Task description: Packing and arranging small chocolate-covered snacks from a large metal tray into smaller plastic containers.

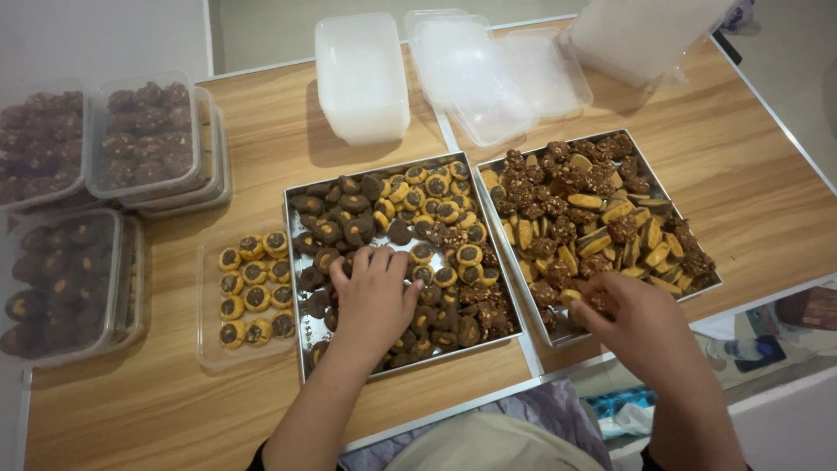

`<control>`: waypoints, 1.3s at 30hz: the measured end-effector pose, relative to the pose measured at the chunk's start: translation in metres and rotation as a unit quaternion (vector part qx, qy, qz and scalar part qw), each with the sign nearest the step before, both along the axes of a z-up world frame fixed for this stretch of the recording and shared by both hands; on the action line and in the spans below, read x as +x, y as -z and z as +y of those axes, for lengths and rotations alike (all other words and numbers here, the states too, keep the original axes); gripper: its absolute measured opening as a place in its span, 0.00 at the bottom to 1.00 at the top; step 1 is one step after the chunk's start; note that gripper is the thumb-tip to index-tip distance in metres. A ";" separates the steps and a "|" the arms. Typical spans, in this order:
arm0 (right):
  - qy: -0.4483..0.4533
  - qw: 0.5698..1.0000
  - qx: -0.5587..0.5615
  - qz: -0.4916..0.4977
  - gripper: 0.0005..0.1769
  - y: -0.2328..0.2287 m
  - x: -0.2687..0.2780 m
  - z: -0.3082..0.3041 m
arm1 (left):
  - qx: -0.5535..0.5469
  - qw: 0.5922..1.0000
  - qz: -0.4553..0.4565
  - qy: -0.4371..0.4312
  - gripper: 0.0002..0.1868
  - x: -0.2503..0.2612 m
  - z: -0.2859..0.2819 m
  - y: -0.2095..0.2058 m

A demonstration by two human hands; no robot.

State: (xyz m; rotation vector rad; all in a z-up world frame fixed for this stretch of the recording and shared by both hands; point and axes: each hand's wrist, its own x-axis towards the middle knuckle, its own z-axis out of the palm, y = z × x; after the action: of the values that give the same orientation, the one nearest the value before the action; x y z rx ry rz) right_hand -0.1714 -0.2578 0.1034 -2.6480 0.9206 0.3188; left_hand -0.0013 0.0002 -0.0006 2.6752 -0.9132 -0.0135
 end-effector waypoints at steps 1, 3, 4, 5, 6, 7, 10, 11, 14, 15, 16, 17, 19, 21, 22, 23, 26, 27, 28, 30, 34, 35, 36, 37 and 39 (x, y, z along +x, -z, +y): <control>0.000 1.000 0.000 0.000 0.11 -0.002 0.003 0.005 | 0.000 1.000 0.000 0.000 0.16 0.000 0.000 0.001; -0.012 0.999 0.026 -0.018 0.06 -0.006 0.010 0.014 | -0.007 1.000 0.007 -0.002 0.16 0.000 0.000 0.001; -0.013 0.999 0.026 -0.017 0.06 0.000 0.011 0.014 | -0.007 1.000 0.008 -0.002 0.16 0.000 -0.001 0.000; -0.055 0.997 0.019 -0.054 0.07 0.006 0.013 0.015 | 0.001 1.000 0.014 -0.002 0.16 0.000 -0.001 0.000; -0.096 0.991 0.012 -0.092 0.09 0.013 0.015 0.015 | 0.010 1.000 0.020 -0.002 0.17 0.001 -0.001 -0.001; -0.098 0.991 0.013 -0.093 0.09 0.016 0.018 0.020 | 0.011 1.000 0.019 -0.004 0.17 0.001 -0.001 0.001; -0.145 0.983 0.019 -0.110 0.08 0.028 0.025 0.034 | -0.008 1.000 0.002 -0.001 0.17 0.001 0.001 0.003; -0.170 0.978 0.013 -0.123 0.08 0.032 0.027 0.036 | -0.006 1.000 0.013 0.001 0.17 0.001 0.001 0.001; -0.216 0.962 -0.005 -0.169 0.08 0.043 0.035 0.042 | -0.007 1.000 0.027 0.001 0.17 0.001 0.002 -0.002; -0.236 0.951 -0.017 -0.200 0.07 0.047 0.037 0.043 | -0.012 0.999 0.030 0.003 0.17 0.001 0.002 -0.002; -0.236 0.951 -0.017 -0.201 0.07 0.052 0.041 0.041 | -0.012 0.999 0.029 0.002 0.17 0.002 0.002 0.006; -0.266 0.929 -0.048 -0.251 0.07 0.057 0.044 0.039 | -0.008 1.000 0.011 0.002 0.18 0.002 0.002 0.014; -0.296 0.904 -0.080 -0.299 0.10 0.061 0.050 0.038 | -0.005 1.000 -0.007 0.001 0.20 0.002 0.001 0.020; -0.302 0.892 -0.112 -0.316 0.10 0.056 0.057 0.042 | -0.007 1.000 0.002 0.003 0.20 0.001 0.001 0.016; -0.304 0.892 -0.112 -0.316 0.10 0.057 0.059 0.042 | -0.008 1.000 0.002 0.002 0.20 0.001 0.001 0.016; -0.304 0.885 -0.124 -0.329 0.11 0.059 0.061 0.042 | -0.009 1.000 0.004 0.003 0.20 0.001 0.002 0.017; -0.310 0.878 -0.129 -0.341 0.11 0.056 0.064 0.043 | -0.007 1.000 0.010 0.005 0.20 0.001 0.002 0.014; -0.315 0.878 -0.123 -0.340 0.11 0.053 0.065 0.044 | -0.005 1.000 0.015 0.006 0.20 0.000 0.002 0.012; -0.315 0.878 -0.122 -0.339 0.11 0.054 0.064 0.045 | -0.004 1.000 0.015 0.006 0.20 0.000 0.002 0.013; -0.329 0.880 -0.101 -0.328 0.10 0.055 0.061 0.048 | 0.002 1.000 0.009 0.004 0.22 0.000 0.001 0.015; -0.335 0.879 -0.125 -0.317 0.10 0.073 0.059 0.042 | -0.005 1.000 0.013 0.010 0.21 -0.001 0.002 0.012; -0.344 0.881 -0.112 -0.305 0.09 0.076 0.059 0.040 | 0.000 1.000 0.011 0.009 0.21 -0.001 0.002 0.011; -0.353 0.883 -0.099 -0.293 0.07 0.079 0.059 0.038 | 0.006 1.000 0.009 0.009 0.22 -0.001 0.002 0.010; -0.354 0.883 -0.098 -0.293 0.07 0.073 0.058 0.040 | 0.007 1.000 0.009 0.008 0.22 0.000 0.002 0.009; -0.354 0.898 -0.060 -0.254 0.06 0.063 0.054 0.043 | 0.006 1.000 0.019 0.009 0.21 0.000 0.002 0.008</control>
State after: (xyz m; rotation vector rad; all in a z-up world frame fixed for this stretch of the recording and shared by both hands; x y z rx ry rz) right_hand -0.1172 -0.2149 0.0403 -2.8590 -0.2108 -0.2859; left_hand -0.0011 0.0019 -0.0083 2.6680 -0.9296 -0.0733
